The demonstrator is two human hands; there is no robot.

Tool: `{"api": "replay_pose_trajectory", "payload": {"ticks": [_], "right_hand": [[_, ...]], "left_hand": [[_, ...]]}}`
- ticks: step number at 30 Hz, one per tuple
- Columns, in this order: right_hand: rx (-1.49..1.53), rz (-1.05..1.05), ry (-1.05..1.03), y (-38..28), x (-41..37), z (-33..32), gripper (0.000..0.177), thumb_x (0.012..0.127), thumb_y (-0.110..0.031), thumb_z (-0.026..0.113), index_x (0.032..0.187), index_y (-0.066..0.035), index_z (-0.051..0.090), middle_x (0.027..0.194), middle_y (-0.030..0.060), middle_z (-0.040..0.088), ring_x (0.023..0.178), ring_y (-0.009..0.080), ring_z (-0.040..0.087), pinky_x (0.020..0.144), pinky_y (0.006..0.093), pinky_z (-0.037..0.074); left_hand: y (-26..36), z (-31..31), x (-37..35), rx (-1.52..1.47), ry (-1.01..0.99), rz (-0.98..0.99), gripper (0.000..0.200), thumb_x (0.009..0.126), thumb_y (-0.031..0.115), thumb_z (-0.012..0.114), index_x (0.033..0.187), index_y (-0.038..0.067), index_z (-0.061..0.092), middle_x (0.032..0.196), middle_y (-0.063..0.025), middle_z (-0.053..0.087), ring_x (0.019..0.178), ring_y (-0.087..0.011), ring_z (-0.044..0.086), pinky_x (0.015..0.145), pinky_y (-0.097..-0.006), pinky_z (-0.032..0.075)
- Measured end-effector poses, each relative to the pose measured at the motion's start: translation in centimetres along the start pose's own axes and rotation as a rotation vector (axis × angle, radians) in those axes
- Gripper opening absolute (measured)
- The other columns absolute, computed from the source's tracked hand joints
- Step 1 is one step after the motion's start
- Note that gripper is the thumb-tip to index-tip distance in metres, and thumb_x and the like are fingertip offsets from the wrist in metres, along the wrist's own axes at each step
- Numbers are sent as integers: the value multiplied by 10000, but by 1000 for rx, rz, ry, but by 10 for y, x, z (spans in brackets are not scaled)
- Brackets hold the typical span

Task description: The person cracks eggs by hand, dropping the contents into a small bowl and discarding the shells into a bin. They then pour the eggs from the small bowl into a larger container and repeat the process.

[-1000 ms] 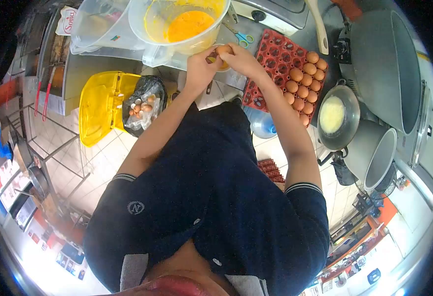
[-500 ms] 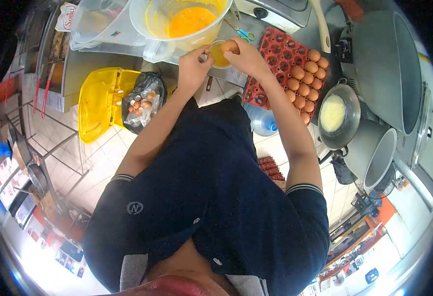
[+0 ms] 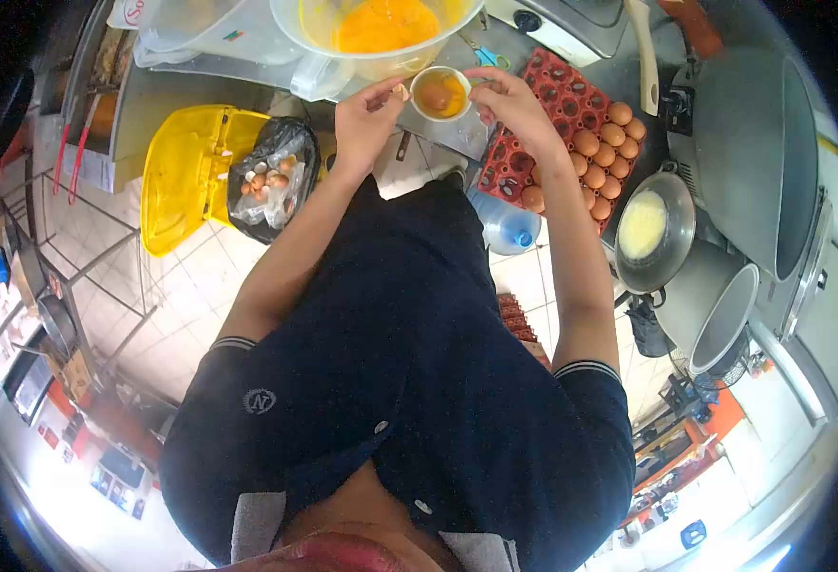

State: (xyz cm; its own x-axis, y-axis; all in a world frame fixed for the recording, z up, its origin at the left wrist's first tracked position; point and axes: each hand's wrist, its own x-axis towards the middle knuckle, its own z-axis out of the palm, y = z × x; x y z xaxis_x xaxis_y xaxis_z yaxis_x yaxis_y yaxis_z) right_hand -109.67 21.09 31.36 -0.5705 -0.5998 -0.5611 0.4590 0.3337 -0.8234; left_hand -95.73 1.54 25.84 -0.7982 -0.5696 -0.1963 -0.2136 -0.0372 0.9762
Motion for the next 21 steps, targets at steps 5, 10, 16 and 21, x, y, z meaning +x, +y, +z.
{"api": "replay_pose_trajectory", "payload": {"ticks": [5,10,16,21], "right_hand": [[-820,-421,178,9,1,9,393,919,-215,727,1301,-159,653,997,51,639,777,156,629,677,311,527],[-1256,-622,203,7,12,34,468,829,-225,812,1262,-170,643,1070,73,619,854,279,686,728,399,567],[-1389,-653,206,11,27,38,425,782,-279,830,1153,-166,657,1061,63,603,899,310,699,742,424,586],[-1398,-599,228,14,28,39,377,758,-287,831,1081,-161,682,1035,58,609,886,302,702,737,419,593]], "left_hand": [[-13,-6,-4,-15,-4,-86,350,900,237,755,1177,24,764,952,-162,789,868,-160,748,798,-302,565],[-8,-14,-10,-21,-13,-65,320,954,133,734,1233,-26,730,975,-74,774,862,-75,680,802,-229,536],[-12,-22,-8,43,25,-54,372,869,250,766,1179,44,766,842,-147,759,759,-140,710,732,-301,550],[-16,-23,-10,27,27,-73,378,852,235,760,1178,45,766,847,-150,760,765,-159,719,734,-306,551]]}}
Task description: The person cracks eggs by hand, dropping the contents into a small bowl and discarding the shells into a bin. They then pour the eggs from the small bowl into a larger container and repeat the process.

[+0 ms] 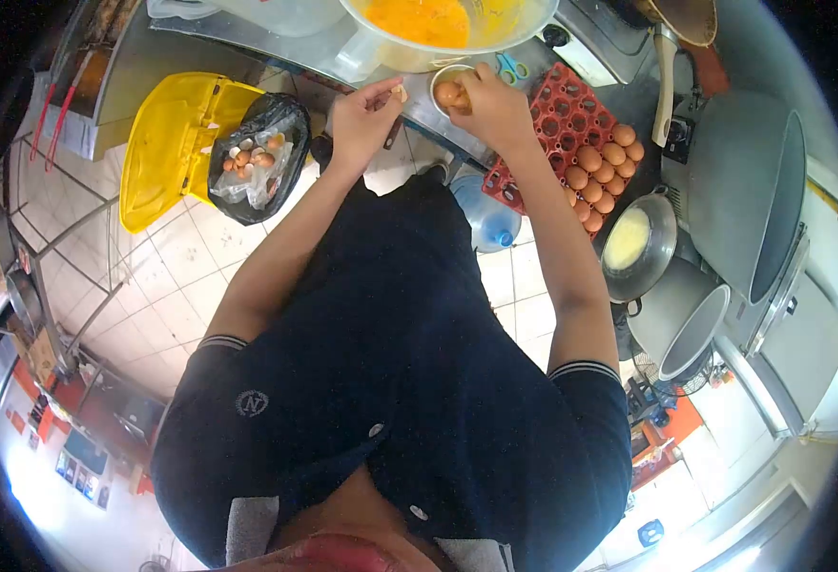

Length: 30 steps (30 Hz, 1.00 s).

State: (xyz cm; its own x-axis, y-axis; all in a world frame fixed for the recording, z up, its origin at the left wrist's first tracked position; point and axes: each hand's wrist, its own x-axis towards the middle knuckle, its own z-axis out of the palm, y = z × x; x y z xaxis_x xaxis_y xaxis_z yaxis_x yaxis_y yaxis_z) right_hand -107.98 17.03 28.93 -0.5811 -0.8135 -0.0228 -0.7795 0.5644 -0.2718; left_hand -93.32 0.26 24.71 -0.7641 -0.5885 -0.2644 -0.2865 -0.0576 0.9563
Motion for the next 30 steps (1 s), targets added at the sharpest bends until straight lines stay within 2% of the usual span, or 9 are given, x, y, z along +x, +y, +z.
{"api": "replay_pose_trajectory", "payload": {"ticks": [6,8,12,14,19,20,22,24,30], "right_hand": [[-3,-63,28,2,4,3,458,760,-281,834,1159,-159,644,1083,58,596,913,313,696,756,432,585],[-11,-109,81,1,8,6,346,744,-263,818,1020,-124,664,1038,83,594,894,307,706,746,443,591],[-11,-80,63,3,10,6,344,736,-260,821,1005,-121,658,1039,87,592,904,312,705,740,463,583],[-3,-126,56,7,11,6,340,740,-254,818,1000,-109,652,1036,103,607,925,327,703,752,466,577],[37,-83,33,5,13,5,316,832,-309,759,1061,-106,685,962,177,700,903,410,686,790,507,560],[43,-6,-59,-1,17,-2,351,810,-304,778,1092,-106,707,983,186,706,921,419,689,794,508,565],[226,85,20,-7,10,-11,418,771,-198,811,1159,-80,709,1106,191,662,1038,384,658,885,473,551],[468,10,219,5,0,1,454,777,-136,823,1202,-60,684,1155,162,596,1085,326,623,917,402,517],[989,304,359,34,-18,60,437,894,-128,800,1268,11,623,1126,98,546,1012,231,558,876,323,463]], "left_hand": [[-1,2,-3,35,13,87,360,870,235,749,1171,38,767,833,-153,761,729,-151,706,716,-310,554],[3,3,-4,58,23,88,349,880,238,744,1160,30,769,813,-154,757,726,-159,720,713,-318,560],[2,2,-6,92,13,59,336,881,237,746,1139,23,773,802,-159,754,726,-161,726,715,-321,564],[-6,4,-4,103,31,163,291,938,200,741,1170,28,775,791,-19,731,701,-43,620,657,-234,519],[30,-6,-22,170,-42,168,104,885,178,721,899,80,750,712,-34,682,682,-82,643,644,-310,528],[22,0,-22,-37,6,116,76,870,145,695,859,76,725,704,-57,661,686,-91,640,653,-309,518],[25,-5,-20,53,20,182,94,837,106,675,889,33,704,701,-90,664,639,-146,622,642,-333,511],[25,-4,-22,-68,28,60,284,901,189,741,1124,14,755,782,-99,719,710,-78,621,697,-292,531],[14,-3,-12,101,49,130,276,920,120,716,1164,-8,738,861,-36,737,740,-63,615,699,-268,535]]}}
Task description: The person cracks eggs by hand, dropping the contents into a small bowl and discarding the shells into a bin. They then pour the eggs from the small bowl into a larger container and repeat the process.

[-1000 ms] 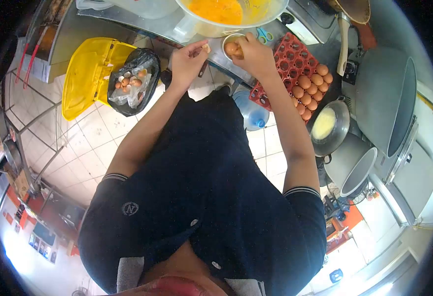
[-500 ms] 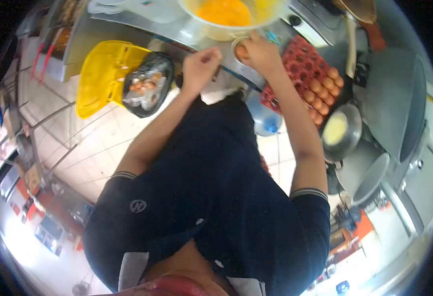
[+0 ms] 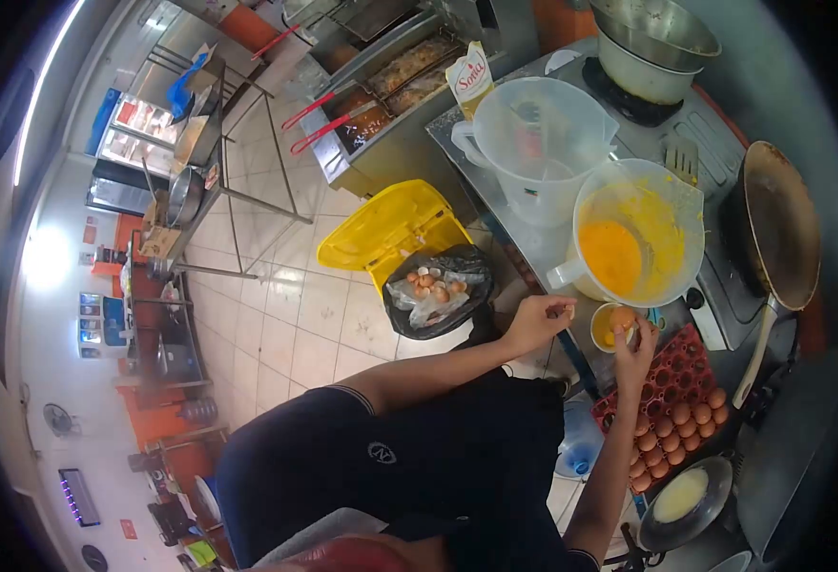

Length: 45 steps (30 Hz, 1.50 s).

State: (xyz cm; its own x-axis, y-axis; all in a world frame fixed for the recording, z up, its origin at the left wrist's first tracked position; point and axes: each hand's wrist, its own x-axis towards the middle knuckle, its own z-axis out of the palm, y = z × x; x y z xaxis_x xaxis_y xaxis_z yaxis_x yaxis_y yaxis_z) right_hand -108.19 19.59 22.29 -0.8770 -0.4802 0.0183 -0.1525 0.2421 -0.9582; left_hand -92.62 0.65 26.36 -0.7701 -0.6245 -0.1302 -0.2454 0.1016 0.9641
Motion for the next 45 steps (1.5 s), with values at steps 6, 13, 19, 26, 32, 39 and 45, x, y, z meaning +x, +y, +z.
{"api": "replay_pose_trajectory", "payload": {"ticks": [6,13,19,26,32,39,45], "right_hand": [[-280,-212,118,-20,-10,-5,449,880,-139,820,1264,-1,633,1062,47,535,895,152,500,771,274,441],[-97,-210,-144,-68,-43,63,560,783,10,848,1282,-23,596,1092,56,626,974,148,623,807,277,521],[-249,-388,-637,-105,-31,206,610,819,-299,854,1320,-93,573,1172,151,642,1039,349,676,893,430,550],[-362,-493,-875,-139,-19,277,575,870,-285,786,1383,-157,560,1161,110,592,1088,336,649,866,444,549],[-345,-479,-531,-143,-10,169,360,897,-168,738,1242,-120,646,1118,107,648,1000,338,660,846,424,546],[-615,-317,-41,-101,-42,6,507,785,-113,839,1242,-50,629,1188,150,661,1086,357,624,956,446,507],[-732,-239,-110,-77,-29,6,961,645,-210,939,1459,-69,448,1453,157,533,1265,389,538,1069,502,451]], "left_hand": [[3,-15,-3,-111,-13,-33,231,913,127,711,1105,5,751,775,26,686,728,-43,606,684,-262,533],[-54,-70,-7,-71,300,-56,299,903,109,710,1188,20,743,878,-67,753,771,-80,665,719,-262,538],[-133,-176,-30,335,341,-137,448,870,175,682,1295,35,667,1124,-245,732,1029,-364,728,848,-442,569],[-159,-245,-68,401,586,-458,499,895,224,716,1364,94,609,1173,-281,706,1103,-470,672,948,-498,528],[-116,-220,-42,269,614,-274,405,915,139,687,1303,38,633,1093,-226,725,1003,-364,719,883,-417,550],[1,-153,4,46,456,191,369,927,-18,600,1293,27,621,1146,-103,680,970,-177,638,850,-289,515],[100,-105,31,202,337,763,304,917,-46,597,1215,11,614,1273,-159,649,1143,-284,614,985,-375,476]]}}
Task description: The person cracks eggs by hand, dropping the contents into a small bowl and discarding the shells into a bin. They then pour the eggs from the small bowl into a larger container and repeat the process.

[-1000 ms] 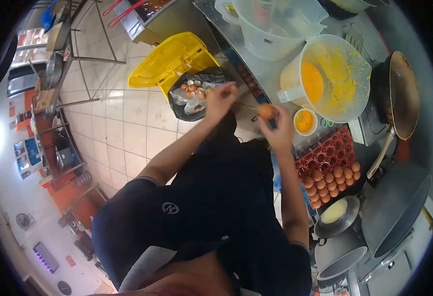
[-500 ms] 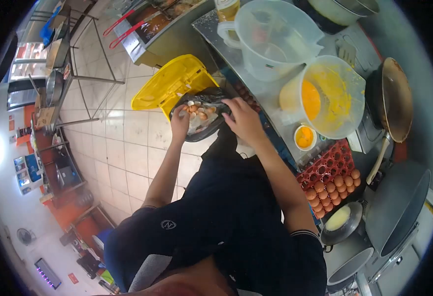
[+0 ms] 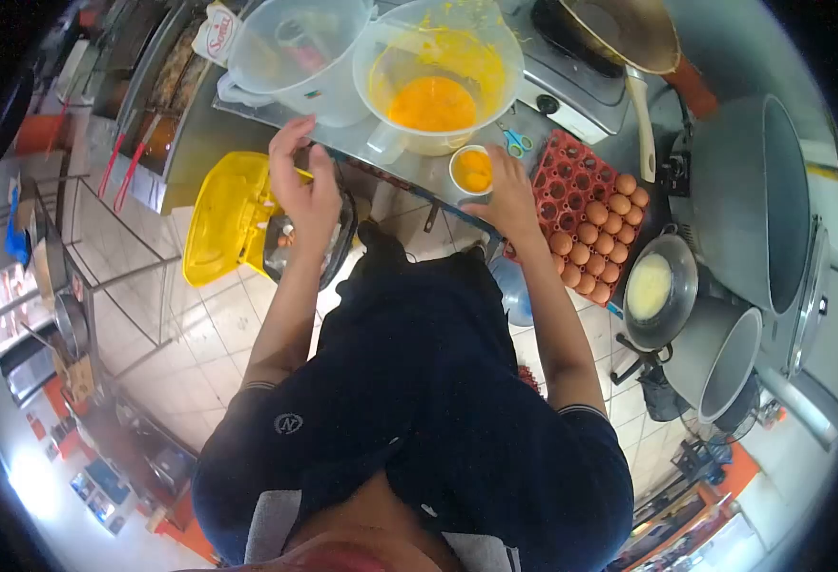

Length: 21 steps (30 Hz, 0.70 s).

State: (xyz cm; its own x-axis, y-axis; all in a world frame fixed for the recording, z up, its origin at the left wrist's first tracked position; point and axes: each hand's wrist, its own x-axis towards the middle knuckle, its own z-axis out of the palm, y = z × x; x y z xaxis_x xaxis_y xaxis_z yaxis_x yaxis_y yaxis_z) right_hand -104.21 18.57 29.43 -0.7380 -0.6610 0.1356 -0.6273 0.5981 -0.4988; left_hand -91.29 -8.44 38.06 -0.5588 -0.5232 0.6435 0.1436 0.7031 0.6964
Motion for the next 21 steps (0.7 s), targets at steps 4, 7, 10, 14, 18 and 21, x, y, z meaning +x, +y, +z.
{"api": "replay_pose_trajectory", "payload": {"ticks": [4,7,10,14,18,21], "right_hand": [[8,79,-31,7,11,16,913,644,-226,925,1426,-82,477,1394,146,571,1261,390,554,1052,508,464],[48,121,-40,5,15,9,834,642,-211,897,1375,-98,516,1334,139,595,1234,387,577,1023,496,486],[145,146,39,-5,13,-23,739,647,-166,854,1321,-77,565,1265,159,620,1188,394,602,987,456,513],[106,42,141,-3,13,-84,777,657,-177,862,1357,-23,560,1276,193,614,1207,388,599,1030,434,494],[141,1,151,-27,33,-167,759,672,-188,864,1347,-14,564,1292,195,608,1217,385,595,1054,424,473],[86,-93,164,-47,59,-201,768,649,-168,855,1349,-28,573,1305,195,602,1234,386,578,1087,431,444]], "left_hand": [[26,38,32,-11,-81,144,316,927,25,618,1243,14,603,1316,-197,619,1235,-376,559,1094,-470,397],[23,63,33,4,-133,145,347,950,65,593,1294,23,575,1398,-214,560,1321,-397,487,1143,-504,333],[16,68,26,-30,-151,142,369,972,69,538,1338,29,549,1470,-220,499,1396,-419,406,1180,-525,273],[18,69,24,-55,-146,91,371,963,49,515,1332,27,555,1486,-223,482,1418,-426,385,1194,-528,259],[14,71,22,-53,-114,97,366,959,47,509,1320,19,561,1493,-230,471,1419,-429,389,1193,-527,270],[12,74,20,-124,-116,38,438,871,8,561,1307,24,595,1465,-249,486,1407,-467,387,1182,-553,290]]}}
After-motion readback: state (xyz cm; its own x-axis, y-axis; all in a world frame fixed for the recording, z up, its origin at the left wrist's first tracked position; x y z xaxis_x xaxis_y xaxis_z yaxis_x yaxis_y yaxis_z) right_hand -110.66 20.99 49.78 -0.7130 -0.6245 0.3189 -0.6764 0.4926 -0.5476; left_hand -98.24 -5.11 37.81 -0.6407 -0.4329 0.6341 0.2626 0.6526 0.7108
